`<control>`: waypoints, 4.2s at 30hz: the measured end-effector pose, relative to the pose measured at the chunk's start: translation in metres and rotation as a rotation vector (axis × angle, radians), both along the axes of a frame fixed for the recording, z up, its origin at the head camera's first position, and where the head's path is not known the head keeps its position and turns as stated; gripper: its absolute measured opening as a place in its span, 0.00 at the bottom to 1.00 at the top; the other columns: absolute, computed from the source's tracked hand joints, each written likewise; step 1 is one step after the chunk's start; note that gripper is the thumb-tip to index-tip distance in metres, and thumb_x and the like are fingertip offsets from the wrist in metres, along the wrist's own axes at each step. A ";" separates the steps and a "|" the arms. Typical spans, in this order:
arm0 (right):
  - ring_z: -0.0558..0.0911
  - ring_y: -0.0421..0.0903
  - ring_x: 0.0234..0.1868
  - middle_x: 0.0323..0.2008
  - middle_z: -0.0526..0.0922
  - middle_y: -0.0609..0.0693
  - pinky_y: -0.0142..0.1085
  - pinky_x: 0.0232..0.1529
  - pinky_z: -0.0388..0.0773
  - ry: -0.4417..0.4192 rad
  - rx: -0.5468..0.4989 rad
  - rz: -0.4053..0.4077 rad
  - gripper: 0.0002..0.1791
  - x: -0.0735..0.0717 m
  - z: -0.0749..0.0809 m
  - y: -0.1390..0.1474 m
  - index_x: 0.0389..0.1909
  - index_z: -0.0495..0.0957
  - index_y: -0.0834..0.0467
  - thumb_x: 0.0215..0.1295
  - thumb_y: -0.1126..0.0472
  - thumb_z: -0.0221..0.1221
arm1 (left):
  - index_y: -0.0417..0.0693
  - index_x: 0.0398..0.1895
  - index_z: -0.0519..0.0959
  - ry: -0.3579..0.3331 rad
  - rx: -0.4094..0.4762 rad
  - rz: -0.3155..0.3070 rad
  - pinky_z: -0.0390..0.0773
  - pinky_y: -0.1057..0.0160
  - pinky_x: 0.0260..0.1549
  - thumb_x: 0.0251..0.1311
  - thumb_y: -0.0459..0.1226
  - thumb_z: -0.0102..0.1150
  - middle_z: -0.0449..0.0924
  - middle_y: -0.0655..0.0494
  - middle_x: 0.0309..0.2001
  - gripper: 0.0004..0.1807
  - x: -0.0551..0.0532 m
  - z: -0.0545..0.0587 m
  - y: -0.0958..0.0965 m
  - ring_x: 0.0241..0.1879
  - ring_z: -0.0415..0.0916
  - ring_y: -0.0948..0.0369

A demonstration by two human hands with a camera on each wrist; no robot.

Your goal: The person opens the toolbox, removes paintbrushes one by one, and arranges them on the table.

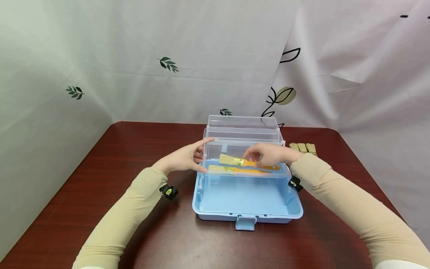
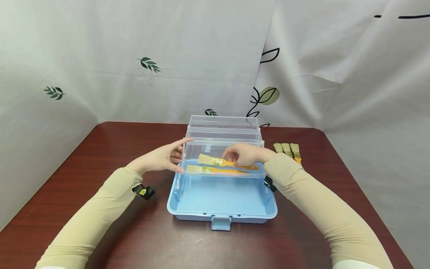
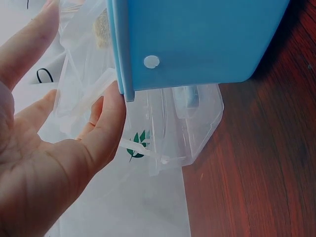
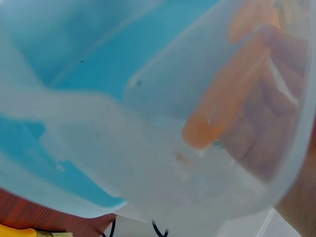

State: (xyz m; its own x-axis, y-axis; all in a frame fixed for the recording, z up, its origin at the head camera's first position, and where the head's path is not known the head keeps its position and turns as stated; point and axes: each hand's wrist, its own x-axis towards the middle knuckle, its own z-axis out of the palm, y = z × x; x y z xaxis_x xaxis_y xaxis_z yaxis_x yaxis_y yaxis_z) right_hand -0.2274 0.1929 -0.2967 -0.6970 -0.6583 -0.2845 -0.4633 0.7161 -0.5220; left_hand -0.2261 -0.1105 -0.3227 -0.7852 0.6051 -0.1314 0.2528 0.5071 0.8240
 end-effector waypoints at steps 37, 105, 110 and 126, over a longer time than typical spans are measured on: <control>0.80 0.44 0.33 0.44 0.76 0.56 0.36 0.37 0.81 -0.386 -0.217 -0.301 0.24 -0.004 -0.001 0.000 0.60 0.68 0.65 0.62 0.74 0.56 | 0.67 0.73 0.50 0.011 0.010 -0.021 0.73 0.52 0.56 0.46 0.34 0.73 0.62 0.46 0.48 0.54 0.000 -0.001 -0.002 0.51 0.72 0.52; 0.82 0.42 0.36 0.41 0.83 0.47 0.31 0.40 0.81 -0.574 -0.884 -0.290 0.18 0.040 -0.013 0.070 0.49 0.75 0.48 0.66 0.72 0.53 | 0.68 0.73 0.49 0.005 0.000 -0.013 0.74 0.54 0.54 0.47 0.33 0.72 0.60 0.47 0.46 0.54 0.001 0.001 -0.001 0.48 0.69 0.53; 0.82 0.41 0.36 0.41 0.83 0.46 0.31 0.39 0.81 -0.570 -0.880 -0.308 0.18 0.042 -0.016 0.073 0.50 0.74 0.48 0.66 0.72 0.53 | 0.68 0.73 0.49 0.006 -0.001 -0.010 0.74 0.54 0.53 0.47 0.33 0.72 0.60 0.47 0.46 0.54 0.000 0.001 -0.002 0.48 0.69 0.53; 0.83 0.42 0.41 0.41 0.81 0.46 0.34 0.41 0.82 -0.600 -1.029 -0.425 0.19 0.058 -0.029 0.103 0.49 0.75 0.48 0.66 0.73 0.52 | 0.68 0.74 0.49 0.028 -0.020 -0.023 0.73 0.53 0.56 0.48 0.33 0.71 0.62 0.46 0.46 0.54 0.004 0.002 0.002 0.50 0.71 0.52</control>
State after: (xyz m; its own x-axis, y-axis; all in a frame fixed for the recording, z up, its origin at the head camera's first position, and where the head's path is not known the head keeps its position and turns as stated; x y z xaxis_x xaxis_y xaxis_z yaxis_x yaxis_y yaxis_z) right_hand -0.1697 0.2960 -0.3255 -0.8466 -0.5186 -0.1194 0.2053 -0.1112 -0.9724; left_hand -0.2224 -0.1088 -0.3204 -0.7746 0.6205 -0.1224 0.2872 0.5175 0.8060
